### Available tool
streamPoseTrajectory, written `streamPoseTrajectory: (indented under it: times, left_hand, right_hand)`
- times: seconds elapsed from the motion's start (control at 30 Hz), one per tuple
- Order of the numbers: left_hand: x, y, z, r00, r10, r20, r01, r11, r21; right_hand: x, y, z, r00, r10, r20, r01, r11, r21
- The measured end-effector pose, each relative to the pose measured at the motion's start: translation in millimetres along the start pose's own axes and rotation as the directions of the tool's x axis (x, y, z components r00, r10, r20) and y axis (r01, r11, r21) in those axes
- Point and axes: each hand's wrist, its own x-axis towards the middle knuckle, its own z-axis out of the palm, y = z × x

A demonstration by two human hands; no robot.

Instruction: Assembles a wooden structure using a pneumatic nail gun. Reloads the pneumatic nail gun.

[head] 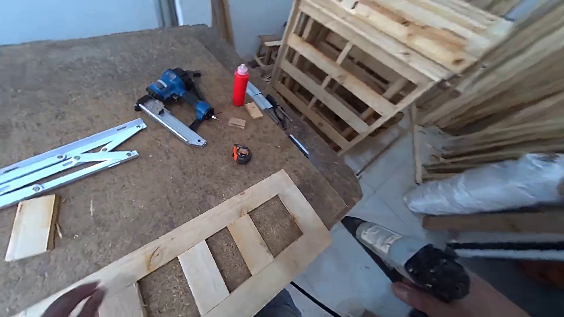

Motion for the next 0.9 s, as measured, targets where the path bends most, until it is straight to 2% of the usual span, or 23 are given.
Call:
streamPoseTrajectory:
  times: [0.07, 0.13, 0.2, 0.3, 0.4, 0.47, 0.63, 0.77, 0.9]
  left_hand:
    - [29, 53, 61, 0.998, -0.031, -0.057, 0.026, 0.997, -0.073]
    - [67, 94, 114, 0.988, -0.040, -0.149, 0.030, 0.997, -0.069]
    - [99, 107, 157, 0.964, 0.002, -0.265, -0.001, 1.000, 0.002]
    - [127, 107, 193, 0.918, -0.074, -0.390, 0.126, 0.986, 0.108]
    - [136, 107, 202, 0.908, -0.123, -0.400, 0.229, 0.946, 0.231]
    - [139, 108, 204, 0.908, -0.132, -0.399, 0.252, 0.930, 0.267]
    - [142, 105, 208, 0.891, -0.124, -0.436, 0.260, 0.928, 0.268]
    - [142, 104, 209, 0.890, -0.115, -0.441, 0.258, 0.925, 0.278]
    - [143, 104, 208, 0.888, -0.123, -0.442, 0.267, 0.923, 0.278]
  right_hand:
    - [60, -18, -11, 0.983, -0.086, 0.162, 0.106, 0.988, -0.116]
    - [112, -44, 0, 0.932, -0.104, 0.347, 0.185, 0.960, -0.211]
    - [149, -68, 22, 0.857, -0.071, 0.511, 0.243, 0.929, -0.278]
    - [188, -103, 59, 0.717, -0.038, 0.696, 0.352, 0.882, -0.315]
    - [215, -127, 91, 0.608, -0.059, 0.792, 0.458, 0.841, -0.289]
    - [230, -135, 107, 0.586, -0.053, 0.808, 0.475, 0.831, -0.290]
    - [260, -142, 133, 0.544, 0.077, 0.836, 0.435, 0.826, -0.359]
    - [278, -148, 140, 0.455, 0.165, 0.875, 0.431, 0.819, -0.379]
    - [282, -152, 139, 0.433, 0.217, 0.875, 0.398, 0.825, -0.401]
